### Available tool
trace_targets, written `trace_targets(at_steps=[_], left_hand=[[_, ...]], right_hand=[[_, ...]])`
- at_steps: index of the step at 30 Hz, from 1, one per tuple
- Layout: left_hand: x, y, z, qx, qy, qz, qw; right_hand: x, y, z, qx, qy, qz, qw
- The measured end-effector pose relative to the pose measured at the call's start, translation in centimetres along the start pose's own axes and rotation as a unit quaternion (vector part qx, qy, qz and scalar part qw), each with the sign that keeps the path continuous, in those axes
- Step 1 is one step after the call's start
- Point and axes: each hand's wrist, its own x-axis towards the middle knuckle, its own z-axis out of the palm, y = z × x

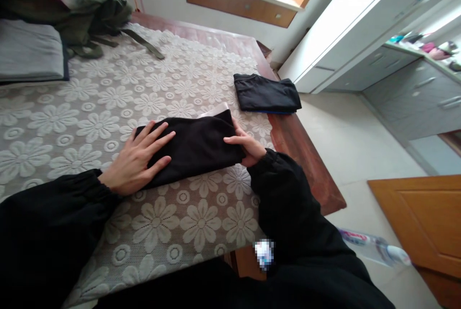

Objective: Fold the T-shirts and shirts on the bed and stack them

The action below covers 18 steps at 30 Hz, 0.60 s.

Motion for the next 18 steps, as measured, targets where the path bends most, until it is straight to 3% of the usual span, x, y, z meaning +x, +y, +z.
trace_targets(at_steps=[3, 5, 7, 9, 11, 15, 18], left_hand=[[-0.1, 0.1, 0.1, 0.016, 0.002, 0.002, 1.000], [-0.1, 0.0, 0.2, 0.018, 0.007, 0.002, 1.000], [-0.2, -0.1, 0.4, 0.011, 0.021, -0.004, 1.000], [-0.2, -0.3, 0.6, 0.002, 0.039, -0.012, 0.999], [-0.3, -0.4, 0.9, 0.007, 0.046, -0.013, 0.999], [-0.3, -0.6, 1.2, 0.050, 0.023, 0.007, 0.998], [-0.3, -0.6, 1.2, 0.066, 0.009, 0.016, 0.998]], right_hand=[[0.2, 0.0, -0.3, -0.047, 0.003, 0.036, 0.998], [0.4, -1.1, -0.2, -0.131, 0.012, -0.042, 0.990], [0.7, -3.3, -0.3, -0.224, 0.011, -0.149, 0.963], [1.1, -6.7, -0.9, -0.298, -0.007, -0.221, 0.928], [1.6, -11.0, -2.1, -0.341, -0.018, -0.241, 0.908], [3.5, -19.3, -6.3, -0.361, 0.010, -0.222, 0.906], [4.9, -23.3, -9.6, -0.380, 0.066, -0.230, 0.894]])
